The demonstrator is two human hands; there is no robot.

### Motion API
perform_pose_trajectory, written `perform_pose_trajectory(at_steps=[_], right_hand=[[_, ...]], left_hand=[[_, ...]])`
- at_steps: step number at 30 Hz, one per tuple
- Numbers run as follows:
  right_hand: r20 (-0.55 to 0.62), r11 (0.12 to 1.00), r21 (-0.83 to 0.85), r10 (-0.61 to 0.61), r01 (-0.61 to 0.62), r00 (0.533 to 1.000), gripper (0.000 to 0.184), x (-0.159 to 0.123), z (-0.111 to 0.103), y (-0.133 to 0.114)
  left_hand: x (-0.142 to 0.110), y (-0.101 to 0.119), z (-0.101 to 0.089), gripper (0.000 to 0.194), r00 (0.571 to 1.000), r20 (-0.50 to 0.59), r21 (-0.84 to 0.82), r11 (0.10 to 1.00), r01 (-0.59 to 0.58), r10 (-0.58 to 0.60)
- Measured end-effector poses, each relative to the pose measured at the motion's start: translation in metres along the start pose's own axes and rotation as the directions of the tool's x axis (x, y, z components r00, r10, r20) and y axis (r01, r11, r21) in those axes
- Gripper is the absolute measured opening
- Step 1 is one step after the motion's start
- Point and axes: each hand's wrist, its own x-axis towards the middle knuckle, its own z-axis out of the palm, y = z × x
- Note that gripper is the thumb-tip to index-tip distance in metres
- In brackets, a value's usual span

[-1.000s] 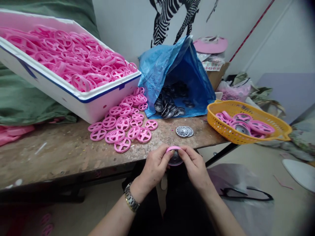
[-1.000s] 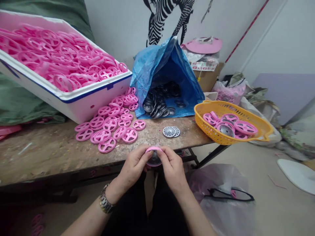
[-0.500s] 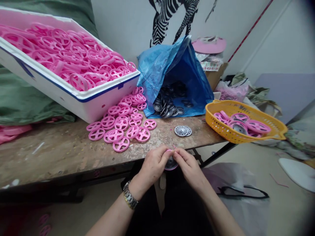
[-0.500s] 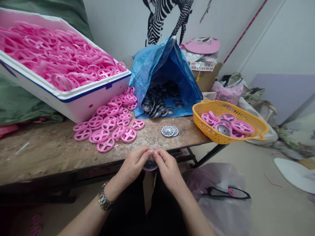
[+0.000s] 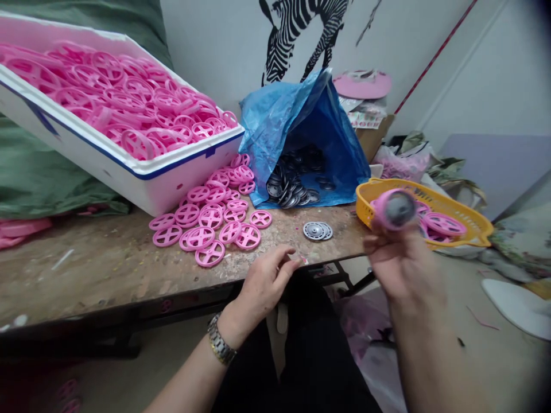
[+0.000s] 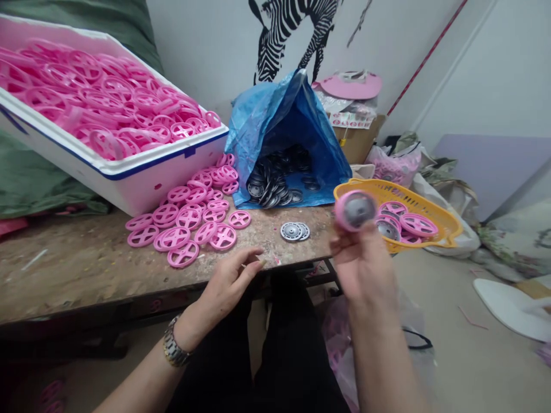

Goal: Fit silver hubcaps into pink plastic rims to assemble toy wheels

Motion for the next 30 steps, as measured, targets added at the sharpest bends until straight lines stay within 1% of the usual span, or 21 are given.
perform_pose_trajectory(at_steps=[1, 2, 3, 4, 6, 7, 8, 9, 10, 11, 12, 13, 14, 16, 17, 19, 21, 24, 27, 29, 30], right_hand=[[-0.016, 0.999, 0.017, -0.05, 0.05, 0.999, 0.027, 0.008, -0.003, -0.009], [-0.01, 0.997, 0.013, -0.073, 0.073, 0.997, 0.034, 0.014, -0.005, -0.015], [0.005, 0.997, -0.007, -0.075, 0.075, 0.997, 0.04, 0.017, -0.006, -0.017], [0.02, 0.998, -0.039, -0.057, 0.058, 0.998, 0.042, 0.018, -0.007, -0.015], [0.051, 0.989, -0.149, 0.002, 0.006, 0.999, 0.039, 0.014, -0.005, -0.001], [0.077, 0.971, -0.24, 0.012, 0.007, 0.997, 0.039, 0.01, -0.003, 0.009], [0.126, 0.932, -0.36, -0.002, 0.048, 0.992, 0.041, 0.007, -0.001, 0.02], [0.199, 0.859, -0.493, -0.041, 0.136, 0.979, 0.043, 0.005, 0.001, 0.029], [0.296, 0.747, -0.613, -0.086, 0.258, 0.951, 0.043, 0.004, 0.003, 0.038], [0.399, 0.603, -0.698, -0.12, 0.386, 0.909, 0.042, 0.005, 0.005, 0.045], [0.492, 0.448, -0.745, -0.132, 0.494, 0.861, 0.041, 0.006, 0.006, 0.05], [0.563, 0.302, -0.764, -0.121, 0.57, 0.818, 0.039, 0.008, 0.008, 0.053], [0.609, 0.178, -0.767, -0.096, 0.616, 0.787, 0.038, 0.011, 0.01, 0.056], [0.651, -0.006, -0.759, -0.036, 0.651, 0.758, 0.036, 0.017, 0.012, 0.059], [0.658, -0.073, -0.751, -0.01, 0.656, 0.753, 0.035, 0.02, 0.014, 0.061], [0.66, -0.161, -0.739, 0.024, 0.654, 0.751, 0.031, 0.025, 0.015, 0.064], [0.659, -0.203, -0.732, 0.033, 0.651, 0.751, 0.025, 0.028, 0.014, 0.068], [0.671, -0.203, -0.724, 0.014, 0.659, 0.741, 0.022, 0.031, 0.013, 0.073], [0.678, -0.154, -0.73, -0.041, 0.665, 0.734, 0.026, 0.035, 0.012, 0.074], [0.667, -0.091, -0.745, -0.1, 0.66, 0.739, 0.028, 0.037, 0.012, 0.071], [0.654, -0.043, -0.755, -0.136, 0.655, 0.745, 0.029, 0.037, 0.013, 0.069]], left_hand=[[0.001, -0.002, -0.002, 0.023, 0.997, -0.041, 0.082, 0.995, -0.058, 0.062], [0.003, -0.005, -0.005, 0.022, 0.99, -0.073, 0.171, 0.98, -0.106, 0.12], [0.006, -0.007, -0.008, 0.021, 0.982, -0.094, 0.267, 0.954, -0.136, 0.166], [0.009, -0.01, -0.012, 0.022, 0.976, -0.104, 0.367, 0.919, -0.144, 0.194], [0.014, -0.013, -0.021, 0.029, 0.975, -0.111, 0.55, 0.829, -0.103, 0.194], [0.017, -0.015, -0.026, 0.035, 0.978, -0.111, 0.624, 0.778, -0.069, 0.176], [0.019, -0.017, -0.03, 0.042, 0.983, -0.102, 0.685, 0.728, -0.039, 0.149], [0.022, -0.02, -0.034, 0.05, 0.989, -0.088, 0.732, 0.681, -0.018, 0.121], [0.024, -0.022, -0.038, 0.055, 0.993, -0.069, 0.769, 0.639, -0.006, 0.092], [0.026, -0.025, -0.041, 0.059, 0.997, -0.041, 0.795, 0.606, -0.006, 0.063], [0.027, -0.029, -0.044, 0.061, 0.999, -0.012, 0.814, 0.581, -0.01, 0.034], [0.029, -0.032, -0.047, 0.063, 1.0, 0.015, 0.826, 0.563, -0.017, 0.008], [0.03, -0.036, -0.049, 0.064, 0.999, 0.038, 0.834, 0.551, -0.024, -0.014], [0.032, -0.042, -0.054, 0.066, 0.997, 0.07, 0.84, 0.542, -0.039, -0.037], [0.033, -0.045, -0.055, 0.067, 0.996, 0.077, 0.839, 0.543, -0.045, -0.038], [0.034, -0.051, -0.058, 0.067, 0.996, 0.09, 0.83, 0.555, -0.063, -0.022], [0.036, -0.055, -0.059, 0.062, 0.994, 0.109, 0.811, 0.578, -0.094, 0.009], [0.038, -0.059, -0.061, 0.056, 0.992, 0.118, 0.777, 0.617, -0.124, 0.051], [0.041, -0.06, -0.062, 0.061, 0.988, 0.104, 0.735, 0.661, -0.152, 0.111], [0.041, -0.059, -0.061, 0.06, 0.978, 0.089, 0.674, 0.711, -0.199, 0.188], [0.04, -0.057, -0.06, 0.059, 0.97, 0.075, 0.636, 0.738, -0.224, 0.23]])
